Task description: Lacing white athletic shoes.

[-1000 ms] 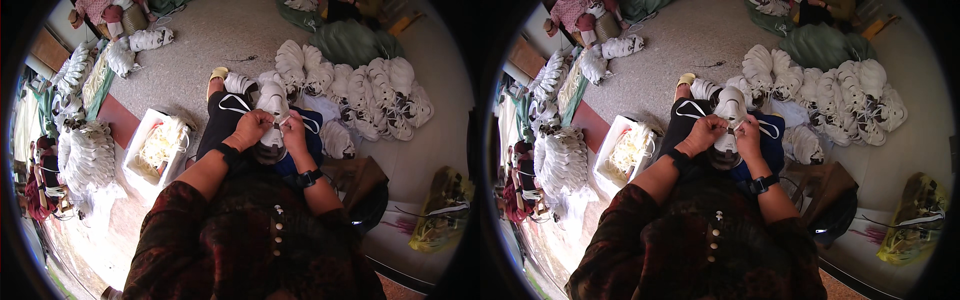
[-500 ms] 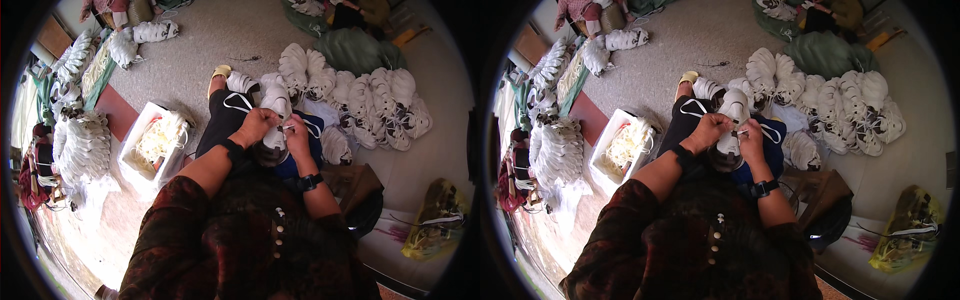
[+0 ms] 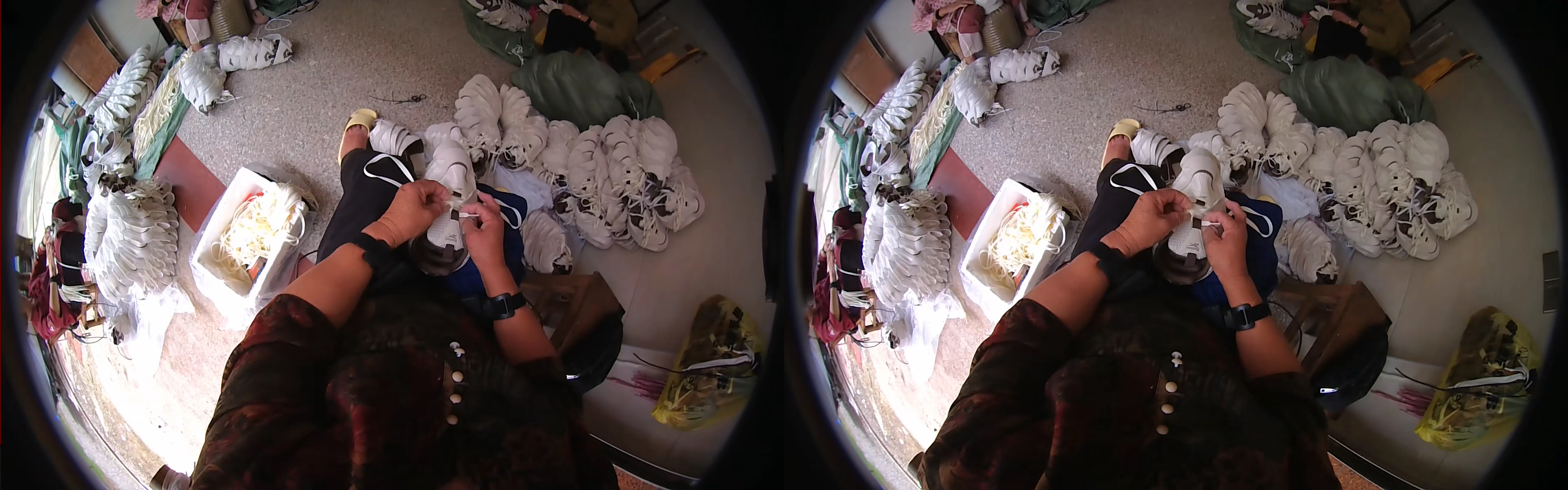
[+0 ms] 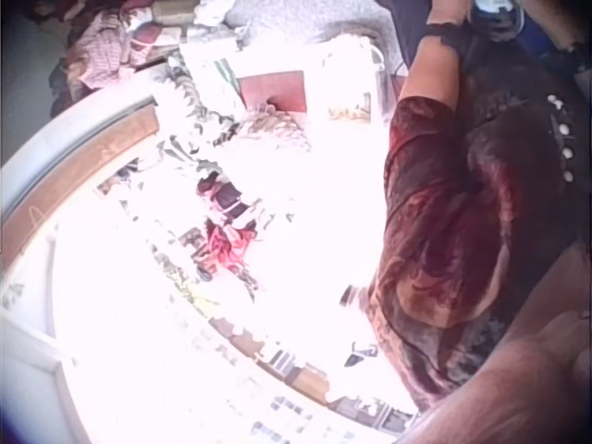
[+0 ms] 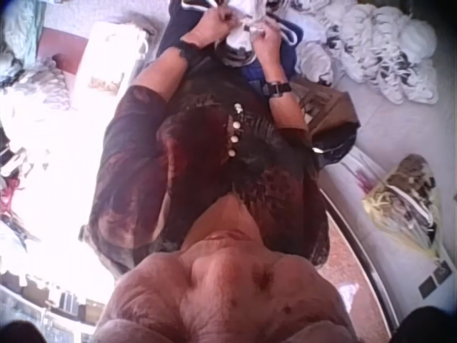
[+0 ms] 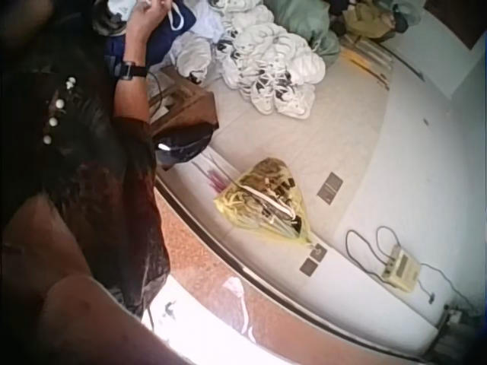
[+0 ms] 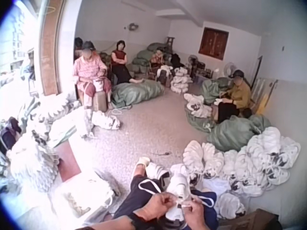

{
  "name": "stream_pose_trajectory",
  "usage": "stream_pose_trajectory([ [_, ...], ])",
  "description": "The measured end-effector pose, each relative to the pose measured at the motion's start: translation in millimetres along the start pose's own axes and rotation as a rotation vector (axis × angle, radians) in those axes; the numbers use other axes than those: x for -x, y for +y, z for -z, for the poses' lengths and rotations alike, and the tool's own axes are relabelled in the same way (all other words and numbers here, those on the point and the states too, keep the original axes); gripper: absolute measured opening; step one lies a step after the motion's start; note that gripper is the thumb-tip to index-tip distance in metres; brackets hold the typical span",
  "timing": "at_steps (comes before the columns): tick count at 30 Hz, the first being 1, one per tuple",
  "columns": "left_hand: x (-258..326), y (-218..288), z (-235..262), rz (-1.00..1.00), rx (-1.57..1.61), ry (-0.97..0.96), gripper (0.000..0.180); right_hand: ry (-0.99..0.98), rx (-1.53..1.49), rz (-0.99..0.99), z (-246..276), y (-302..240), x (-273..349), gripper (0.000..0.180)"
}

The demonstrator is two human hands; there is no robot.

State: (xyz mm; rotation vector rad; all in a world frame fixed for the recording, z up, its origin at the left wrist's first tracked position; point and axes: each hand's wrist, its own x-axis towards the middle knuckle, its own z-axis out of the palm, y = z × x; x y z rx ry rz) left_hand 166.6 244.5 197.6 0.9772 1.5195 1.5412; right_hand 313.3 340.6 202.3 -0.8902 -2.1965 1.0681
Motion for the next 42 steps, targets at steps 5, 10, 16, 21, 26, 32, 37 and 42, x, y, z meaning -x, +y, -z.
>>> stream_pose_trajectory([
  [5, 3, 16, -1, -0.154, -0.247, -0.03, 0.025, -0.015, 0.114, 0.051, 0, -8, -1, 0.017],
  [10, 5, 6, 4, -0.259, -0.305, -0.058, 0.017, -0.008, 0.144, 0.152, -2, 2, -3, 0.019],
  [16, 9, 14, 5, -0.184, -0.256, -0.065, 0.01, 0.002, 0.071, 0.088, -3, 3, -2, 0.021],
  [21, 7, 9, 6, -0.206, -0.208, -0.122, 0.009, -0.005, 0.097, 0.1, -3, -1, -3, 0.022],
  [26, 6, 10, 4, -0.127, -0.12, -0.054, 0.008, 0.013, 0.094, 0.07, -6, 3, -4, 0.018],
  [32, 5, 9, 6, -0.147, -0.169, -0.107, 0.004, 0.047, -0.007, 0.015, -7, 3, -3, 0.019],
  [37, 6, 14, 6, -0.169, -0.221, 0.001, 0.008, 0.037, 0.005, -0.002, -6, -1, -5, 0.019],
  [42, 15, 33, 8, -0.135, -0.081, 0.003, 0.009, 0.063, 0.022, 0.029, -7, 3, -3, 0.02],
])
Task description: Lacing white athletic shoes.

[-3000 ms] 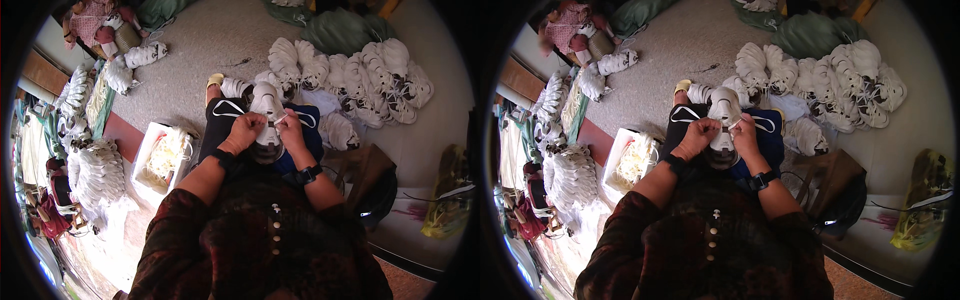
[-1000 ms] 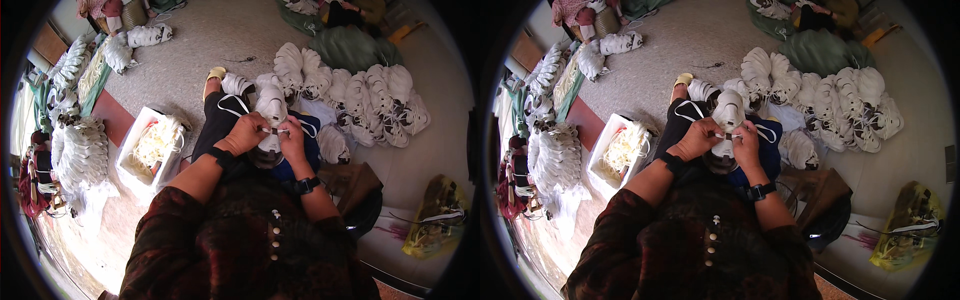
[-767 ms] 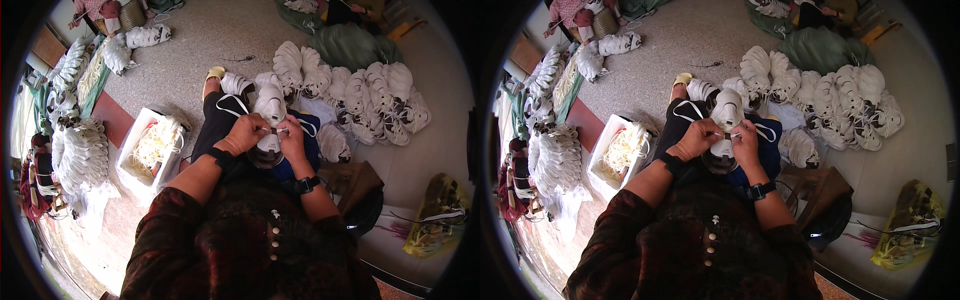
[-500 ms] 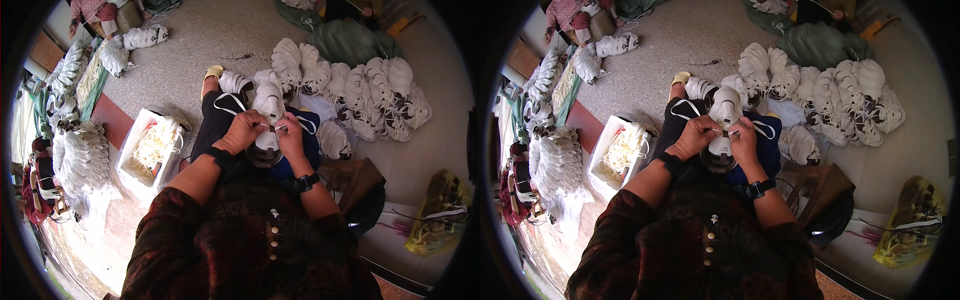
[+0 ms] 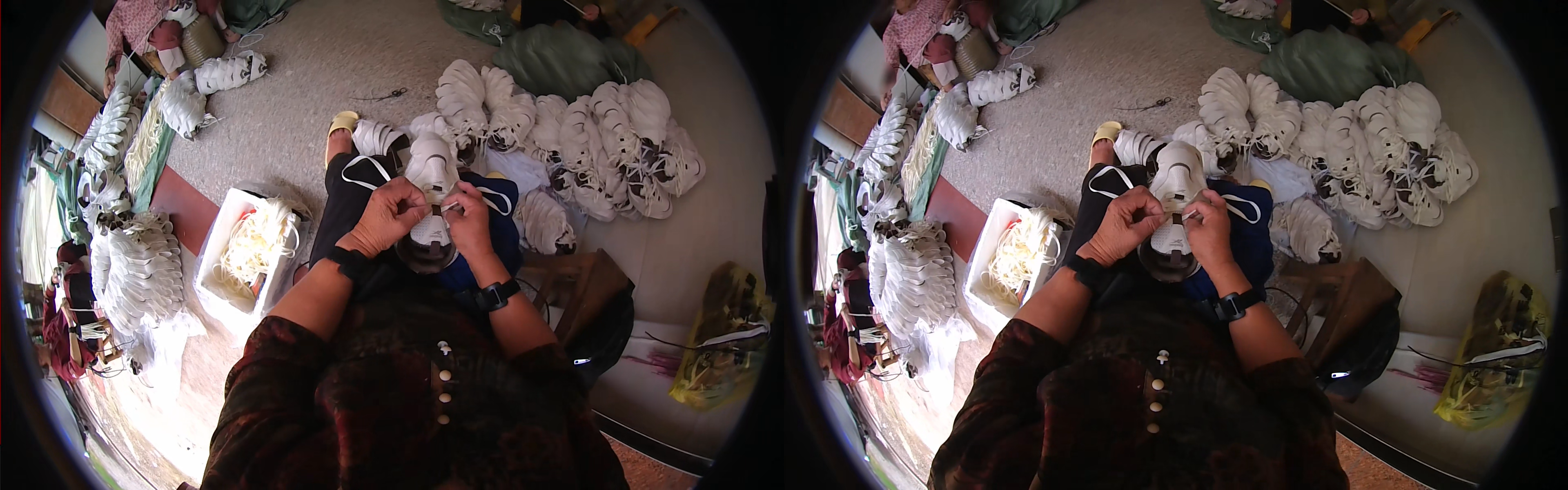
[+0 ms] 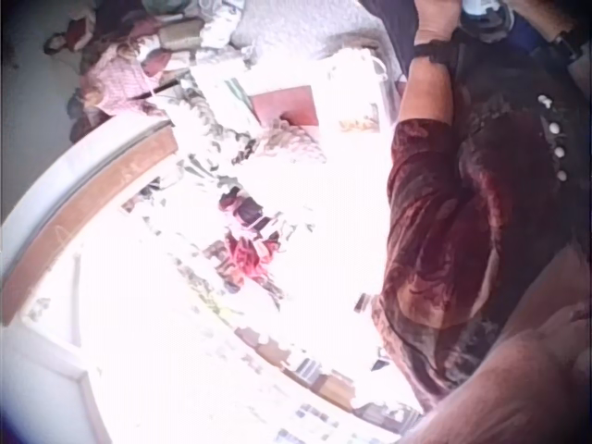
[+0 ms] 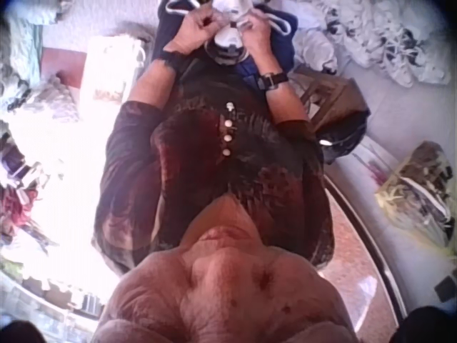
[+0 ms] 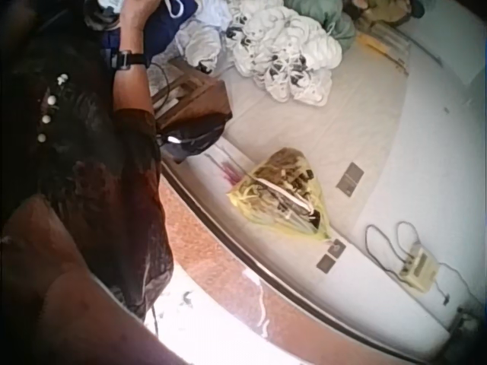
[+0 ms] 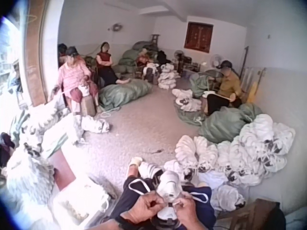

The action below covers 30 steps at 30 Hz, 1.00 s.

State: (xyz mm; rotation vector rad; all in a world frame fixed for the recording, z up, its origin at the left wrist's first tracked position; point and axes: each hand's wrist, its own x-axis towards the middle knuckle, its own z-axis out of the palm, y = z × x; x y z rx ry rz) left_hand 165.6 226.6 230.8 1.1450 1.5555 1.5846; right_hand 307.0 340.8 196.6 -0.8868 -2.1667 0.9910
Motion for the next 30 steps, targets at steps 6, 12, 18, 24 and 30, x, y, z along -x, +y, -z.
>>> stream_pose_trajectory([
  [6, 5, -3, 9, -0.254, -0.438, -0.223, 0.008, -0.009, 0.018, -0.006, -1, 1, 0, 0.02],
  [12, 2, -2, -8, -0.222, -0.586, -0.048, 0.014, -0.006, 0.005, -0.009, 0, -1, 0, 0.019],
  [18, -4, -9, -10, -0.257, -0.517, -0.031, 0.01, 0.003, 0.029, 0.015, -1, 7, 0, 0.018],
  [24, -2, -8, -10, -0.252, -0.517, -0.055, 0.009, -0.036, 0.016, 0.021, 1, 8, -1, 0.016],
  [30, 3, -7, 0, -0.21, -0.252, 0.03, 0.005, -0.035, -0.105, 0.01, 5, 4, 1, 0.011],
])
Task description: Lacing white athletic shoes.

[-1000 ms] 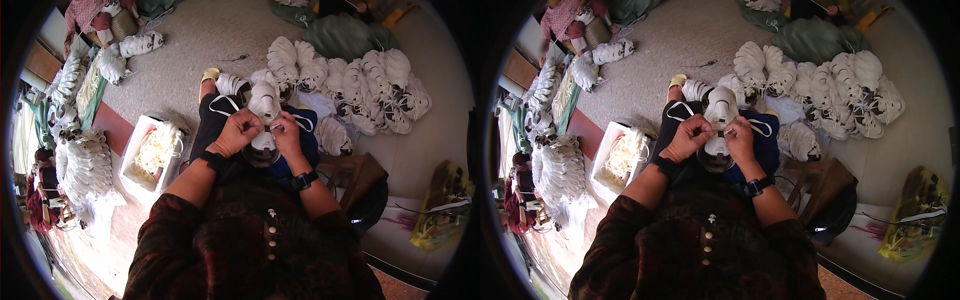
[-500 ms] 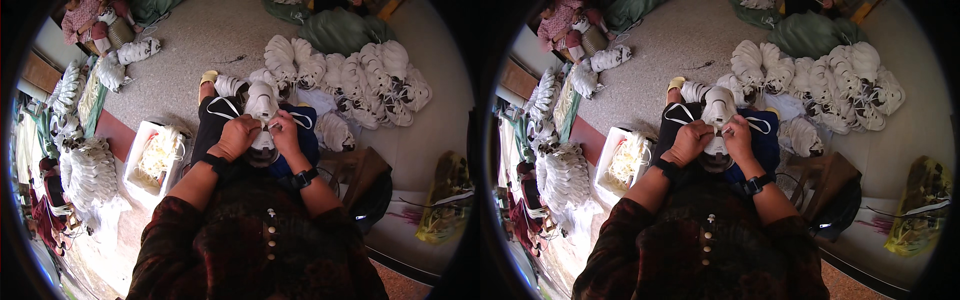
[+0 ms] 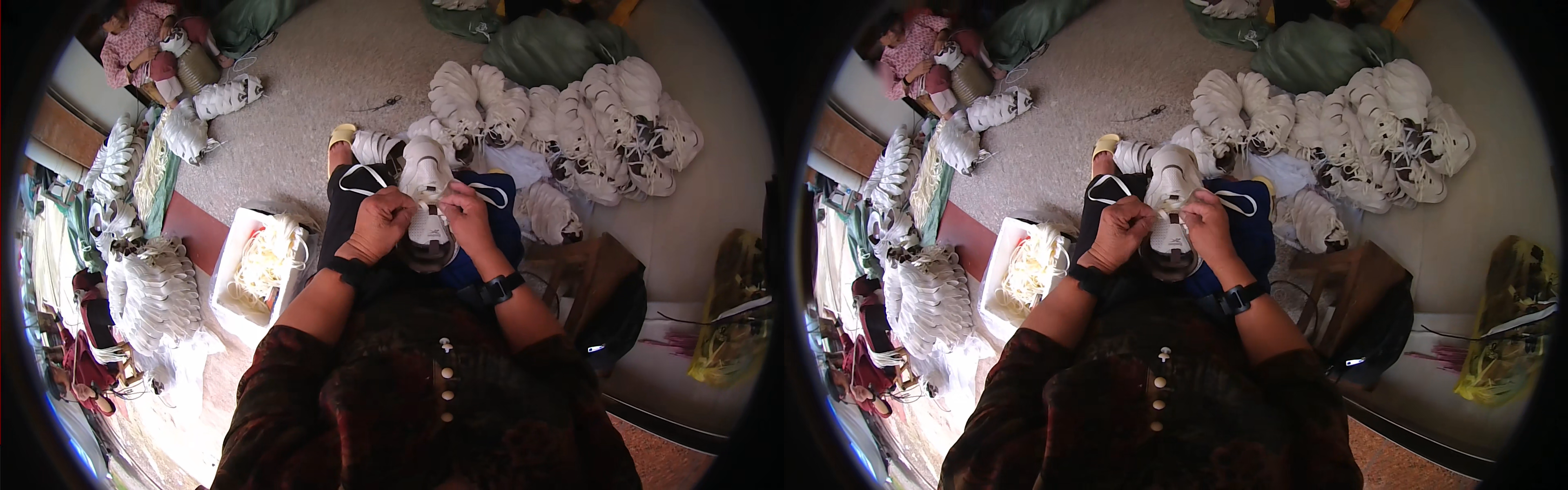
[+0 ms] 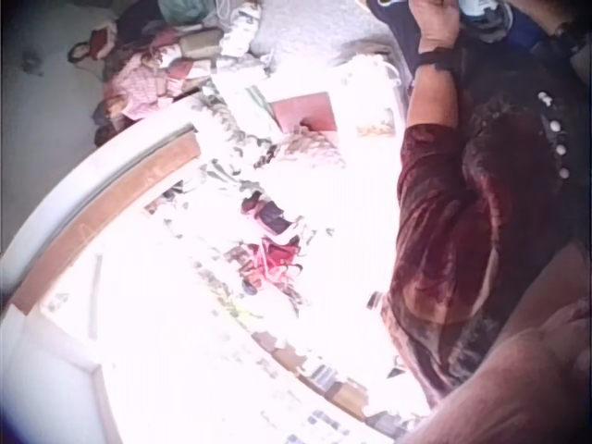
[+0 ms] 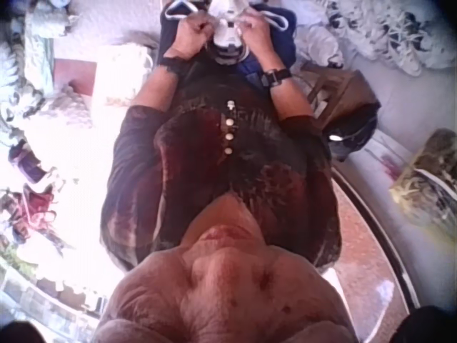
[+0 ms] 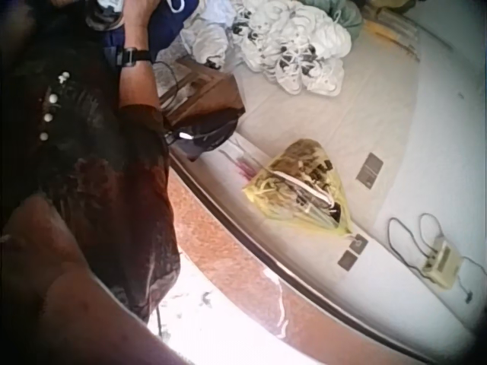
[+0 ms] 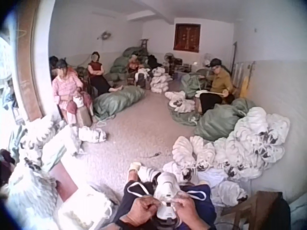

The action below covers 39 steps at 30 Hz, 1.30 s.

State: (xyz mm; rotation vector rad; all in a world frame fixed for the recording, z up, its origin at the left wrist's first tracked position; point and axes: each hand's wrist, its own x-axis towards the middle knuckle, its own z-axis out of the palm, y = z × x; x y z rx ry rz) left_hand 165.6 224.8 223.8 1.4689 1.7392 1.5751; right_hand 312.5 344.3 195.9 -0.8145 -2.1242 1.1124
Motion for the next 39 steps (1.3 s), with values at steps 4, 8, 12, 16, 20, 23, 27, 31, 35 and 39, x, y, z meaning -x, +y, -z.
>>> stream_pose_trajectory([
  [4, 6, -14, 8, 0.202, 0.291, 0.174, 0.005, 0.093, 0.05, 0.141, -4, 9, 0, 0.01],
  [8, 0, 5, 10, 0.468, 0.606, 0.055, 0.007, 0.15, 0.018, 0.153, 6, -3, -3, 0.01],
  [12, -16, 36, -9, 0.596, 0.973, -0.004, 0.008, 0.013, -0.467, -0.161, 12, -20, -2, 0.006],
  [16, -4, 11, 13, 0.596, 1.032, -0.006, 0.008, 0.121, -1.102, -0.303, 45, -23, -2, 0.017],
  [20, 35, -12, 127, 0.378, 1.073, 0.467, 0.018, 0.814, -1.189, -0.151, 168, 56, 14, 0.012],
  [23, 116, -63, 247, 0.234, 0.912, 0.878, 0.02, 1.169, -0.877, -0.375, 251, 87, 45, 0.009],
  [27, 138, -59, 254, 0.434, 0.565, 1.022, 0.011, 0.911, -0.237, -0.638, 234, 69, 40, 0.006],
  [31, 70, -36, 153, 0.494, -0.025, 0.622, 0.023, 0.424, 0.428, 0.016, 155, 56, 16, 0.013],
  [35, 18, -10, 74, 0.234, -0.237, 0.125, 0.018, -0.004, 0.247, 0.066, 65, -15, -1, 0.011],
  [39, -8, 19, 30, 0.113, -0.358, -0.138, 0.023, -0.095, 0.543, 0.121, 21, -26, -5, 0.004],
])
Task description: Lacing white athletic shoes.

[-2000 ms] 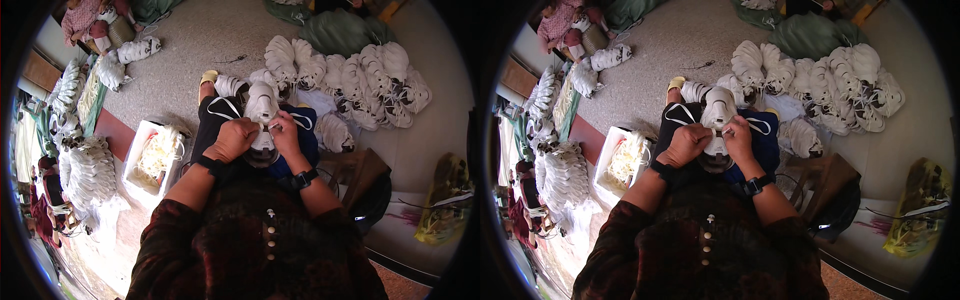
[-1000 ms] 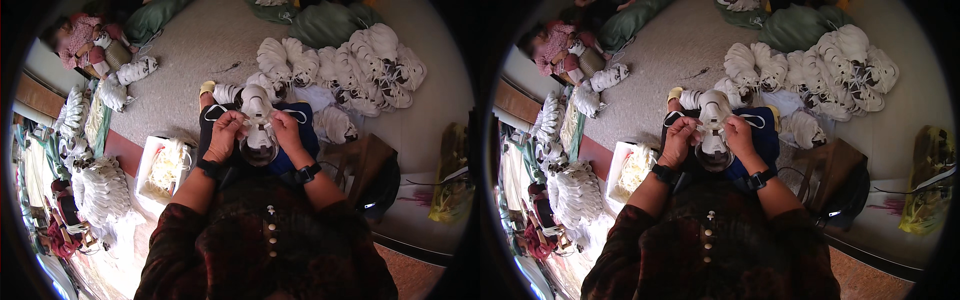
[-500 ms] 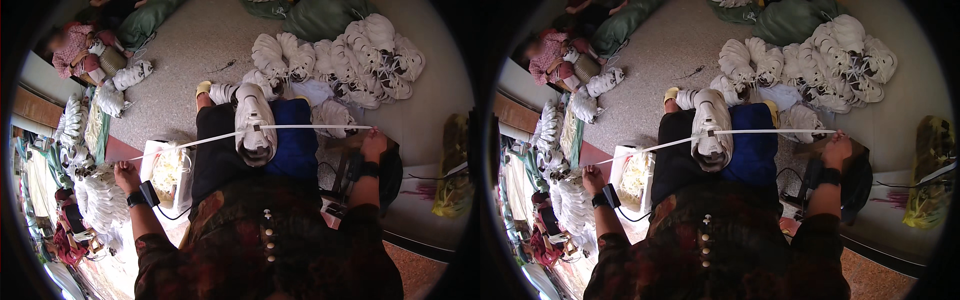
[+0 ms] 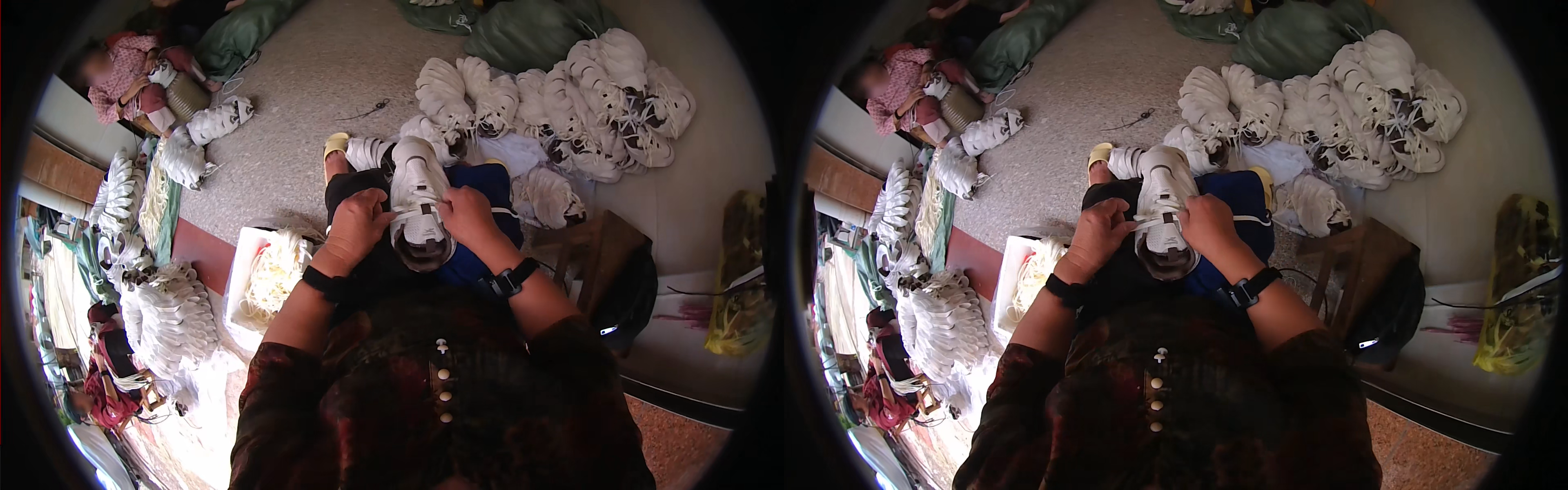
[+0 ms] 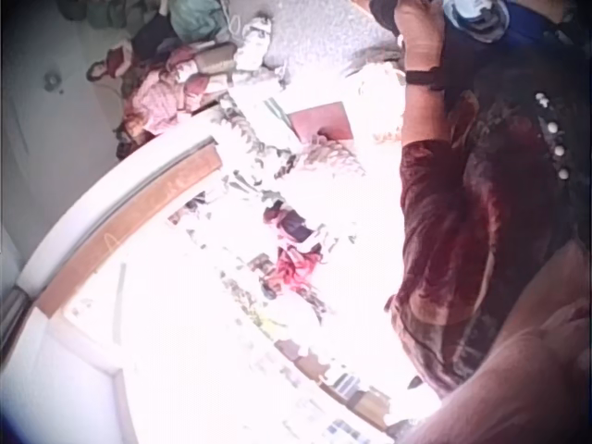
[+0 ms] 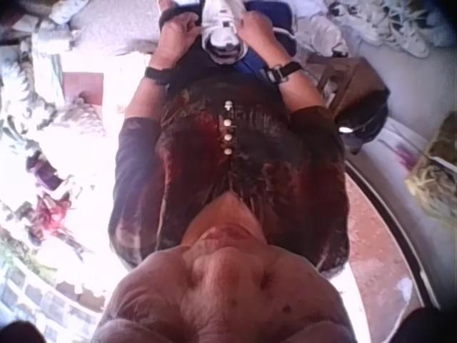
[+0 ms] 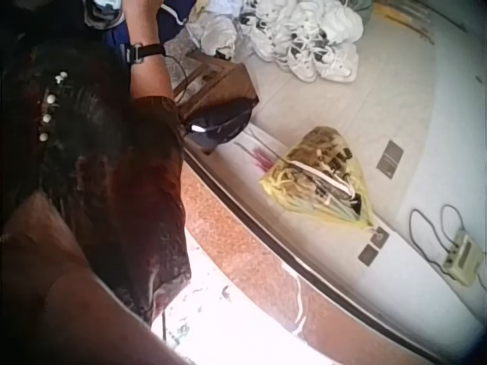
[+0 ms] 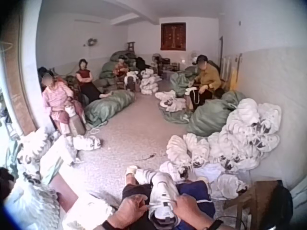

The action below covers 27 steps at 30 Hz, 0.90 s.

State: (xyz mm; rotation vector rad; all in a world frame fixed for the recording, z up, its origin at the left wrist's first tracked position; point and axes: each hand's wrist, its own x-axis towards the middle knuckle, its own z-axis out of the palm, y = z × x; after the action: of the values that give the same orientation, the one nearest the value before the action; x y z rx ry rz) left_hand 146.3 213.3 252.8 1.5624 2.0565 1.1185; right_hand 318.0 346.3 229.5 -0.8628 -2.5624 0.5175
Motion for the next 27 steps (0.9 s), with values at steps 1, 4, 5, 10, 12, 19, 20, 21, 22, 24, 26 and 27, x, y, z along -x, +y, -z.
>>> stream_pose_trajectory([
  [1, -3, 5, -4, 0.011, -0.002, -0.017, 0.021, 0.0, -0.001, 0.0, -3, -4, -2, 0.004],
  [4, -7, 0, -16, -0.036, -0.065, 0.027, 0.015, 0.059, 0.08, 0.034, -6, -14, -5, 0.006],
  [5, -9, -2, -18, -0.036, -0.065, 0.025, 0.015, 0.065, 0.094, 0.041, -5, -17, -6, 0.006],
  [10, -16, -11, -30, -0.048, 0.079, 0.126, 0.015, 0.179, 0.066, -0.071, -16, -4, -17, 0.006],
  [12, -16, -14, -31, 0.062, 0.183, 0.098, 0.012, -0.12, -0.837, -0.367, -10, -3, -34, 0.006],
  [19, -18, -13, -29, 0.359, 0.757, -0.166, 0.013, -0.101, -0.591, -0.107, -10, 19, -37, 0.007],
  [20, -19, -13, -28, 0.36, 0.759, -0.165, 0.013, -0.103, -0.59, -0.107, -8, 18, -35, 0.007],
  [21, -21, -11, -26, 0.385, 0.729, -0.239, 0.012, -0.1, -0.816, -0.276, -6, 18, -32, 0.006],
  [22, -22, -11, -26, 0.408, 0.699, -0.313, 0.013, -0.094, -1.04, -0.449, -4, 17, -28, 0.005],
  [24, -21, -17, -29, 0.372, 0.615, -0.262, 0.016, -0.061, -0.99, -0.397, -2, 22, -22, 0.005],
  [26, -19, -23, -35, 0.334, 0.532, -0.213, 0.02, -0.028, -0.938, -0.347, -2, 27, -14, 0.006],
  [27, -17, -26, -38, 0.28, 0.434, -0.115, 0.02, -0.053, -0.842, -0.293, -2, 30, -10, 0.006],
])
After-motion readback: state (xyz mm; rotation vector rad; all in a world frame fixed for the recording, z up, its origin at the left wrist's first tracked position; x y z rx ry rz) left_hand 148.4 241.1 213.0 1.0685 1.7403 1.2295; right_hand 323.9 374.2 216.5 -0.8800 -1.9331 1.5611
